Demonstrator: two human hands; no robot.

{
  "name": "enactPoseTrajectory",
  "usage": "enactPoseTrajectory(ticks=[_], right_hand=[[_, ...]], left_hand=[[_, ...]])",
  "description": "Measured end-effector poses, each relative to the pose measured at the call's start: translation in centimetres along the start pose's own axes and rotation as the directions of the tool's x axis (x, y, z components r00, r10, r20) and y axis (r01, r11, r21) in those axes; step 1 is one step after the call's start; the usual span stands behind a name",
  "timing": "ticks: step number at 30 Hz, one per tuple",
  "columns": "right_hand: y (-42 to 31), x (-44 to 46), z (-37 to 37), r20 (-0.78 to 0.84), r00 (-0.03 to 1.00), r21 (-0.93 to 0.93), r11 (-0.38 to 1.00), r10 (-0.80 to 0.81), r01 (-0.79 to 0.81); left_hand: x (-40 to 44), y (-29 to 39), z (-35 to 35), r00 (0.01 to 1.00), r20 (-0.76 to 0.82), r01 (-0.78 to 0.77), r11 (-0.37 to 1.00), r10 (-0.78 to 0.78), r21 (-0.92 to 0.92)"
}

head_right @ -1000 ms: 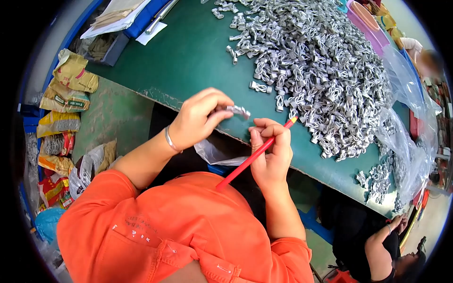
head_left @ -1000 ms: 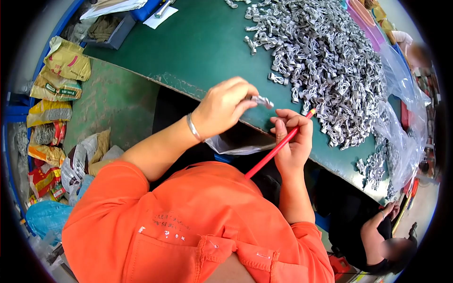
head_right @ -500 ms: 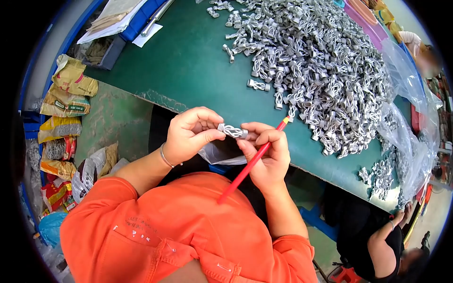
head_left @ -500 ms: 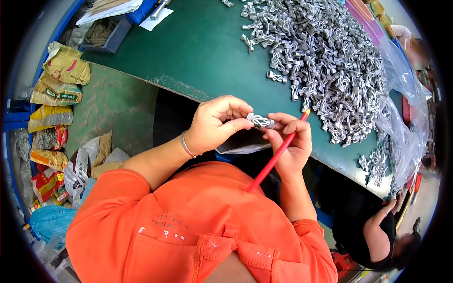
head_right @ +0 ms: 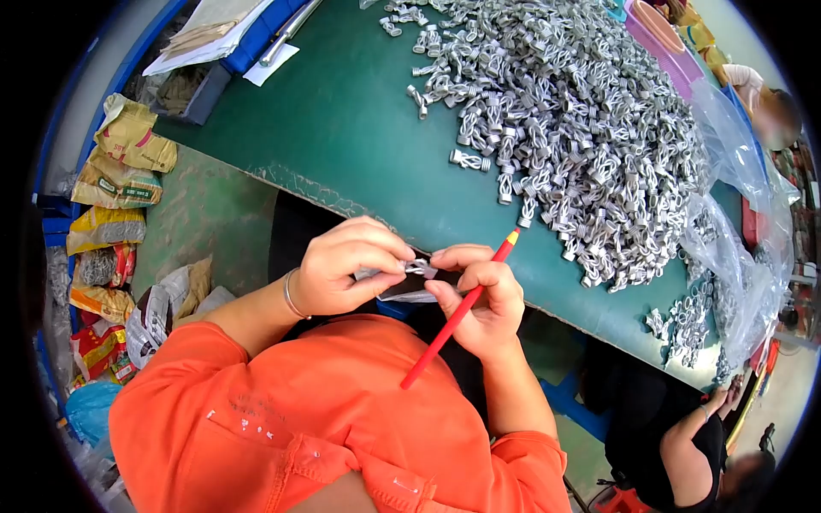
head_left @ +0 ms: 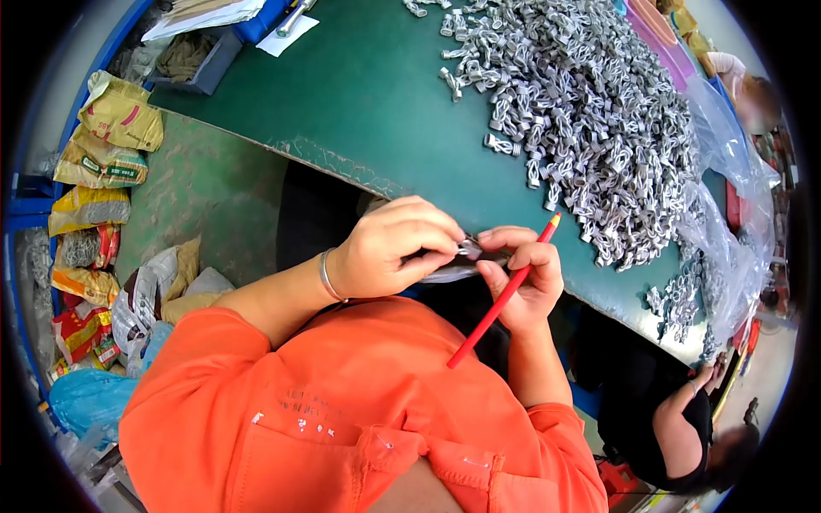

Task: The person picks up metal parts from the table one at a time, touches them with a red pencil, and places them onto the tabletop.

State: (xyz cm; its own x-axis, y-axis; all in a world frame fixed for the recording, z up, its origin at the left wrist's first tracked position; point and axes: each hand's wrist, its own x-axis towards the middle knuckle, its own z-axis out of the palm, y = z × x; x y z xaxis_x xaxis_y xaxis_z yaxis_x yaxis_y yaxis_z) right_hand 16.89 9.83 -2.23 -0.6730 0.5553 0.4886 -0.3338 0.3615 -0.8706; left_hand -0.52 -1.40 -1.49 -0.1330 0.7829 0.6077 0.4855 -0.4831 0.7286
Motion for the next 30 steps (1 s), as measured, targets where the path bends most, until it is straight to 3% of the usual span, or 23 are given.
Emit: enactPoseTrajectory(ticks=[1, 3, 5, 7, 10, 13, 16, 17, 18, 19, 21, 23, 27, 29, 30], right_hand=[[-0.1, 0.4, -0.2, 0.006, 1.0, -0.08, 0.997, -0.025, 0.026], [-0.5, 1.4, -0.5, -0.075, 0.996, -0.316, 0.945, 0.056, -0.077], [0.6, 3.8, -0.8, -0.043, 0.991, -0.499, 0.862, -0.127, 0.089], [0.5, 6.2, -0.9, 0.052, 0.998, -0.671, 0.739, -0.045, 0.068], [3.3, 9.0, -0.9, 0.226, 0.969, -0.756, 0.608, -0.102, 0.241], [3.2, 9.6, -0.8, 0.271, 0.962, -0.785, 0.585, 0.023, 0.206], [1.5, 9.0, -0.6, 0.14, 0.988, -0.621, 0.783, 0.057, 0.043], [3.0, 7.8, -1.3, 0.085, 0.994, -0.409, 0.912, 0.07, -0.03], [1.8, 7.3, -0.9, 0.007, 0.975, -0.104, 0.97, 0.224, -0.222], [0.5, 6.7, -0.4, -0.021, 0.919, 0.22, 0.898, 0.394, -0.381], [0.5, 5.5, -0.6, 0.032, 0.921, 0.437, 0.823, 0.389, -0.363], [0.2, 4.4, -0.3, 0.038, 0.912, 0.493, 0.786, 0.408, -0.372], [0.6, 3.0, 0.0, 0.031, 0.918, 0.523, 0.776, 0.396, -0.352], [0.5, 2.5, 0.2, 0.024, 0.909, 0.553, 0.752, 0.416, -0.359], [0.5, 2.2, 0.2, 0.01, 0.922, 0.536, 0.777, 0.386, -0.331]], left_hand=[[-0.2, -0.2, -0.1, 0.999, 0.047, 0.007, 1.0, -0.008, 0.022], [-0.7, -0.4, 0.2, 0.997, 0.053, 0.046, 0.998, -0.049, 0.046], [-0.8, -0.4, 0.3, 0.995, 0.028, 0.089, 0.992, -0.092, 0.087], [-0.6, -0.3, 0.4, 0.995, 0.002, 0.103, 0.992, -0.103, 0.079], [-0.5, -0.4, 0.6, 0.984, -0.077, 0.165, 0.986, -0.162, 0.034], [-0.6, -0.2, 0.4, 0.958, -0.096, 0.27, 0.963, -0.271, -0.026], [-0.8, -0.3, 0.2, 0.921, -0.11, 0.365, 0.927, -0.373, -0.093], [-0.8, -0.4, 0.2, 0.885, -0.125, 0.427, 0.89, -0.448, -0.162], [-0.8, -0.5, 0.4, 0.848, -0.094, 0.483, 0.834, -0.521, -0.267], [-0.7, -0.6, 0.7, 0.844, -0.099, 0.488, 0.83, -0.528, -0.272], [-0.5, -0.8, 1.2, 0.813, -0.035, 0.44, 0.652, -0.582, -0.617], [0.0, -0.1, 0.8, 0.776, 0.023, 0.497, 0.588, -0.631, -0.639], [0.1, 0.2, 1.0, 0.777, 0.006, 0.429, 0.523, -0.629, -0.736], [-0.1, 0.1, 1.0, 0.857, -0.071, 0.36, 0.692, -0.511, -0.626], [0.1, 0.3, 1.1, 0.862, -0.084, 0.335, 0.686, -0.5, -0.646]])
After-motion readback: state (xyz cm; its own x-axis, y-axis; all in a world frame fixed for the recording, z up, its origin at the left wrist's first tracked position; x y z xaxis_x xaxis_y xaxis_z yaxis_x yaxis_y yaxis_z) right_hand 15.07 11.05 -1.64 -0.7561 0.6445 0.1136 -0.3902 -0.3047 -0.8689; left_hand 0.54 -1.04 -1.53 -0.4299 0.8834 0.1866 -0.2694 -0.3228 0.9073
